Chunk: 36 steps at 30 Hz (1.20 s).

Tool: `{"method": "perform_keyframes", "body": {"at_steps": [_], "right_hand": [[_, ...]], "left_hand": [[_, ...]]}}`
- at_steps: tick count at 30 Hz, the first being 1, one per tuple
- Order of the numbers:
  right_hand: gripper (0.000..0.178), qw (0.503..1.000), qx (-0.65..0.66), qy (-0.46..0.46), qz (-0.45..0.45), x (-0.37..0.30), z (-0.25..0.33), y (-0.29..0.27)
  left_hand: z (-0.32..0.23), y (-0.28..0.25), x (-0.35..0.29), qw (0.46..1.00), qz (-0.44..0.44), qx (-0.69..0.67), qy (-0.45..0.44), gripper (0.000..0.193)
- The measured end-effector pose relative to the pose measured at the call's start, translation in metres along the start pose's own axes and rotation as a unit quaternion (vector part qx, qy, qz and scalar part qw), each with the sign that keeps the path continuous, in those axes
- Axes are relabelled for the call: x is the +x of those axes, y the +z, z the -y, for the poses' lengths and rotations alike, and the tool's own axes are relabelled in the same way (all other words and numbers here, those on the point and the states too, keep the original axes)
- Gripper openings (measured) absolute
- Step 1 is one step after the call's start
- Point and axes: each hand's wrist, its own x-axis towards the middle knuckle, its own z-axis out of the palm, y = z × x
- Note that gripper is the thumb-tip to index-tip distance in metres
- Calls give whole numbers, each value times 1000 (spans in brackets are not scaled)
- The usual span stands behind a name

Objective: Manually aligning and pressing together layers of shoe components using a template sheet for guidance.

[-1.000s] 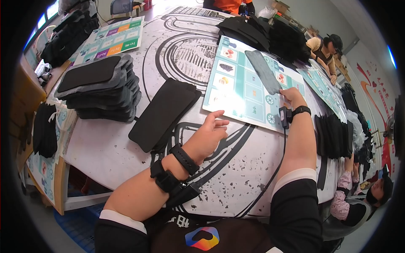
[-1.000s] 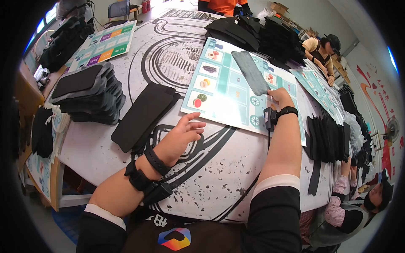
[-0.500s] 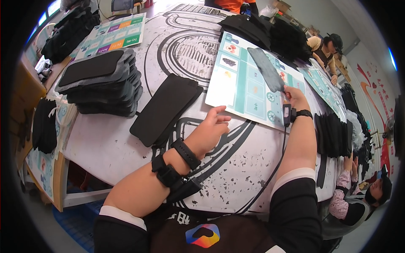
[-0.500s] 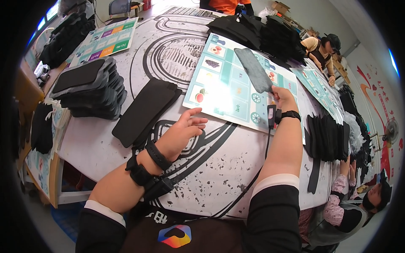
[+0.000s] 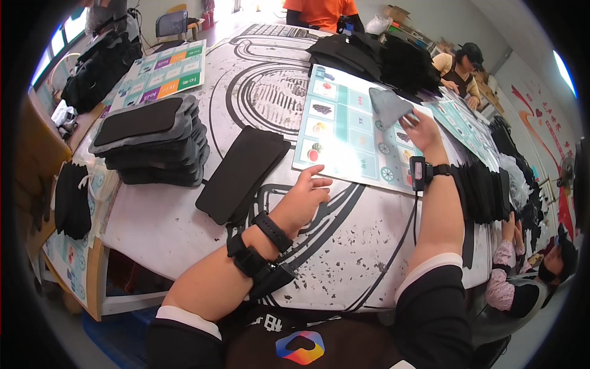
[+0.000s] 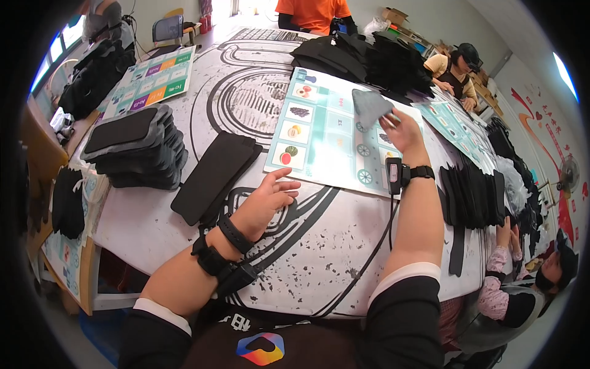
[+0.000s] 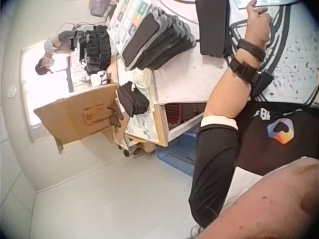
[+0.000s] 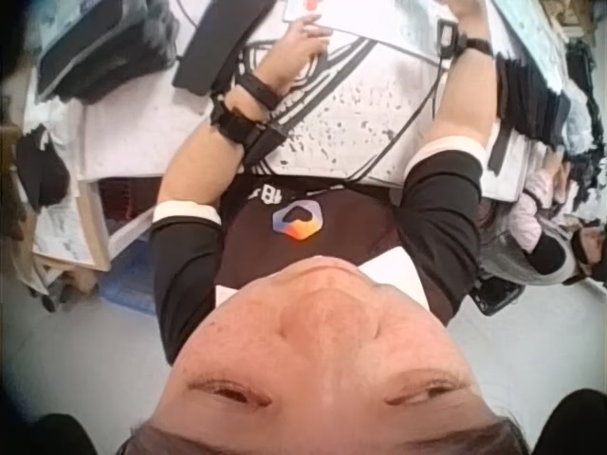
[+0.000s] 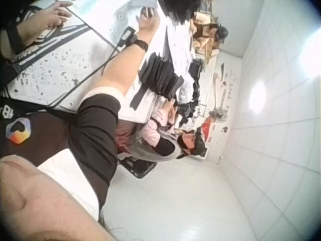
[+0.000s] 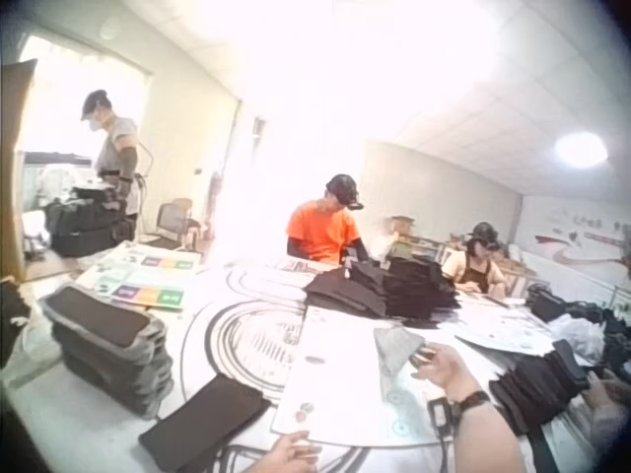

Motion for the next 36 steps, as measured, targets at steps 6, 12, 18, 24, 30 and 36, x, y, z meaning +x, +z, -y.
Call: {"method": "perform_keyframes", "body": {"at_steps": [6, 12, 18, 24, 30, 36], "right_hand": [[20, 982, 2, -1, 188, -85, 31, 79], [11, 951, 42, 34, 305, -173, 18, 97], [13, 892, 109, 122, 421, -205, -12, 59], [11, 919, -34, 228, 321, -213, -14, 11], [11, 903, -129, 314, 262, -201, -20, -43], [12, 867, -358, 266, 224, -218, -15, -39]], "left_hand": [[-8, 4, -4, 999, -8, -45, -17, 52], [-8, 3, -2, 984, 41, -152, -79, 57], [-18, 17, -12, 938, 91, -335, 13, 90], [-26, 8, -12, 970, -8, -243, -1, 77], [-33, -2, -11, 990, -12, 98, -102, 62], [-33, -12, -7, 947, -26, 319, 23, 38]]}}
